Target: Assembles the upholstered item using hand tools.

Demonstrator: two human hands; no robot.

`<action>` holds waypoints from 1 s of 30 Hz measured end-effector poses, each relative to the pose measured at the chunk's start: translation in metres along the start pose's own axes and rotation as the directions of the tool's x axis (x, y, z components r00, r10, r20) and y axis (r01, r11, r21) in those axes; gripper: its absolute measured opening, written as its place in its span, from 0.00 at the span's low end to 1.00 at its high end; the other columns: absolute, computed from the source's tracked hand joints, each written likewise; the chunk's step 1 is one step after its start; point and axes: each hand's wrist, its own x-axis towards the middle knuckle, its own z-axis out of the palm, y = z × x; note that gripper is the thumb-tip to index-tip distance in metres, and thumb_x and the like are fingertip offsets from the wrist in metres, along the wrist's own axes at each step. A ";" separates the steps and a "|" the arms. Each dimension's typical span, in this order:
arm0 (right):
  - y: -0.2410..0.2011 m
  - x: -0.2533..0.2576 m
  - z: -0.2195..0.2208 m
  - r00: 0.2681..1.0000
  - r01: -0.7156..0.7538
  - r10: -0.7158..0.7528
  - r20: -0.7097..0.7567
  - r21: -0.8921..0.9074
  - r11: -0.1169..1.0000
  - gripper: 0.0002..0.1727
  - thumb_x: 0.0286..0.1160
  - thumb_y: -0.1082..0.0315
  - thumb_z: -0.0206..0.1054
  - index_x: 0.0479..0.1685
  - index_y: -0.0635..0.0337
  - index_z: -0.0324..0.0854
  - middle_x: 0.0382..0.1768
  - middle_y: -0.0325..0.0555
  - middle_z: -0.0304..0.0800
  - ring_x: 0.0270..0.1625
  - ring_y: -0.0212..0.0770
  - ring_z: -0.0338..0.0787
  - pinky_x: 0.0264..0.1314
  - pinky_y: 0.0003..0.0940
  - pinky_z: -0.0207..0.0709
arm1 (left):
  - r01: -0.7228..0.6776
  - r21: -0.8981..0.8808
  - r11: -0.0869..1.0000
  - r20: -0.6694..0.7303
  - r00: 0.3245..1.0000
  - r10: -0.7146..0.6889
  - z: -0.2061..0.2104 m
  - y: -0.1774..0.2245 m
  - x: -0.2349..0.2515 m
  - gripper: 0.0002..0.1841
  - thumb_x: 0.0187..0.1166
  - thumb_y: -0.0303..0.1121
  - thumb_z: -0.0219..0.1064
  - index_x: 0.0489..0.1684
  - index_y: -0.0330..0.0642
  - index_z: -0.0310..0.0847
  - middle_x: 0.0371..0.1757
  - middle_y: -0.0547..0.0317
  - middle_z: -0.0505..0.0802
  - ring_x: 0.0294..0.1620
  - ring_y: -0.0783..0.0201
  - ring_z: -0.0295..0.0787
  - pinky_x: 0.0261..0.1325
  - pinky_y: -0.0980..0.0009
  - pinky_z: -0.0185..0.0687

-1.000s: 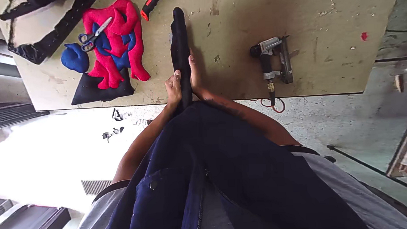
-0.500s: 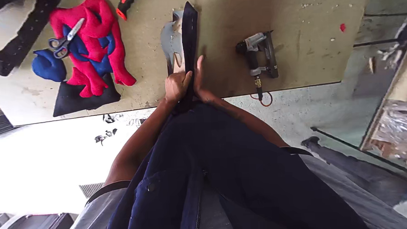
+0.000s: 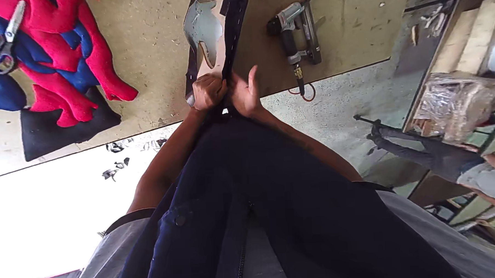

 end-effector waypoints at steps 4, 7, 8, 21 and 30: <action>-0.011 -0.036 -0.017 0.999 -0.017 0.021 0.034 -0.115 0.993 0.66 0.68 0.15 0.14 0.88 0.60 0.63 0.80 0.48 0.79 0.78 0.44 0.82 0.81 0.45 0.76 | 0.014 -0.009 1.000 0.010 1.000 -0.014 0.001 -0.001 0.001 0.23 0.81 0.36 0.65 0.09 0.40 0.73 0.16 0.52 0.85 0.23 0.54 0.88 0.33 0.56 0.83; -0.030 -0.031 -0.043 0.997 0.075 -0.073 0.017 -0.261 0.962 0.64 0.73 0.17 0.20 0.89 0.68 0.55 0.80 0.56 0.79 0.79 0.52 0.82 0.82 0.52 0.76 | 0.055 0.046 0.997 0.045 0.997 -0.057 0.001 0.000 0.005 0.23 0.83 0.37 0.64 0.09 0.40 0.74 0.16 0.53 0.85 0.23 0.55 0.88 0.32 0.57 0.82; -0.037 -0.025 -0.058 0.987 0.115 -0.150 -0.063 -0.383 0.916 0.53 0.85 0.28 0.26 0.88 0.69 0.56 0.80 0.54 0.79 0.79 0.50 0.82 0.81 0.52 0.78 | 0.068 0.066 0.996 0.058 0.996 -0.071 0.001 0.002 0.003 0.23 0.83 0.38 0.63 0.10 0.41 0.74 0.16 0.53 0.86 0.24 0.55 0.88 0.31 0.57 0.82; -0.102 0.046 -0.180 0.867 -0.324 -0.354 -0.352 -0.936 0.137 0.56 0.44 0.59 0.85 0.86 0.53 0.64 0.80 0.60 0.71 0.74 0.60 0.81 0.67 0.62 0.82 | 0.052 0.100 0.994 0.050 0.997 -0.057 0.003 0.007 0.004 0.24 0.83 0.39 0.63 0.10 0.40 0.72 0.21 0.51 0.88 0.28 0.54 0.90 0.34 0.54 0.85; -0.090 -0.030 -0.087 0.984 0.170 0.034 0.177 -0.975 0.140 0.17 0.72 0.60 0.69 0.59 0.51 0.87 0.50 0.45 0.95 0.54 0.41 0.93 0.58 0.52 0.87 | 0.049 0.091 0.995 0.045 0.998 -0.053 0.004 0.005 0.004 0.22 0.83 0.38 0.63 0.12 0.40 0.73 0.24 0.51 0.90 0.30 0.54 0.91 0.37 0.54 0.86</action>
